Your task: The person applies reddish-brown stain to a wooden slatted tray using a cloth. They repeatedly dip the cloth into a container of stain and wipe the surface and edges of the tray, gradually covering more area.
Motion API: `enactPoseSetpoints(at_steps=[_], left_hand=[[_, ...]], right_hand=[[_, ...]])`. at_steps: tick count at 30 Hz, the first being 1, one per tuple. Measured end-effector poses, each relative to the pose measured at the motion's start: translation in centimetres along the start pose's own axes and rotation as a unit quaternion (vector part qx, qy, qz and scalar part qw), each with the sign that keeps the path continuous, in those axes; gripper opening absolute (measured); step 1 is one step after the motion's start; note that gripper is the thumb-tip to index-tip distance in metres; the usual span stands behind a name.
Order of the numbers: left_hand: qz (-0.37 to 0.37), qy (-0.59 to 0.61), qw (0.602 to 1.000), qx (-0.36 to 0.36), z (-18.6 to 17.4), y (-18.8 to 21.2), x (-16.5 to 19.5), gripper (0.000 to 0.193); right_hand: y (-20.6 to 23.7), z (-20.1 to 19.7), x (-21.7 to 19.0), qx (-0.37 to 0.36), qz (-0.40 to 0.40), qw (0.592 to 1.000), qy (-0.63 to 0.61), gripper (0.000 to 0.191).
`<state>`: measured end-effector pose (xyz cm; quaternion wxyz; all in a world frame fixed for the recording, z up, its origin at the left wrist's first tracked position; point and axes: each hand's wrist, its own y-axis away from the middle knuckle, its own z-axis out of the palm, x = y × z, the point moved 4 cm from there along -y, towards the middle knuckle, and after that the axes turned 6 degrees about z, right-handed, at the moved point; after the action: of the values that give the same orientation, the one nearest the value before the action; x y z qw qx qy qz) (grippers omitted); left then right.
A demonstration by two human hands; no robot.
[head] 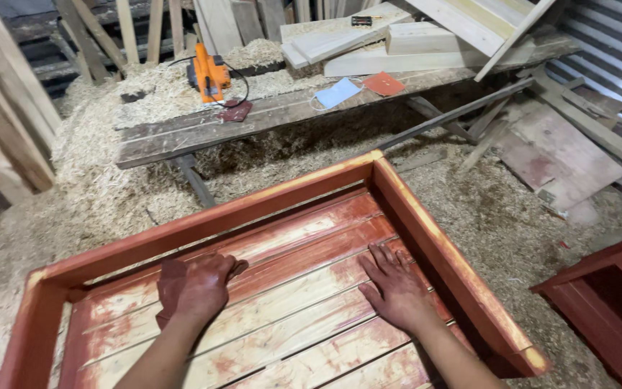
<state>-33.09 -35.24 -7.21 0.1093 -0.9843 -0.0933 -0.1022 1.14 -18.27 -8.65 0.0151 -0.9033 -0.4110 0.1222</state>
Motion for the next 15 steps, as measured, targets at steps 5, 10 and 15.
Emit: enactPoseSetpoints(at_steps=[5,10,15], left_hand=[[0.092,0.078,0.992,0.022,4.5,-6.2,5.2,0.038],[0.101,0.118,0.987,-0.033,9.1,-16.4,16.1,0.04],[0.151,0.055,0.984,0.075,9.7,-23.2,25.6,0.021]], right_hand=[[-0.5,0.2,1.2,-0.015,0.014,1.0,0.002,0.077],[-0.8,0.1,2.0,-0.014,0.021,0.999,-0.021,0.077],[-1.0,0.0,2.6,-0.034,0.036,0.998,-0.027,0.078]])
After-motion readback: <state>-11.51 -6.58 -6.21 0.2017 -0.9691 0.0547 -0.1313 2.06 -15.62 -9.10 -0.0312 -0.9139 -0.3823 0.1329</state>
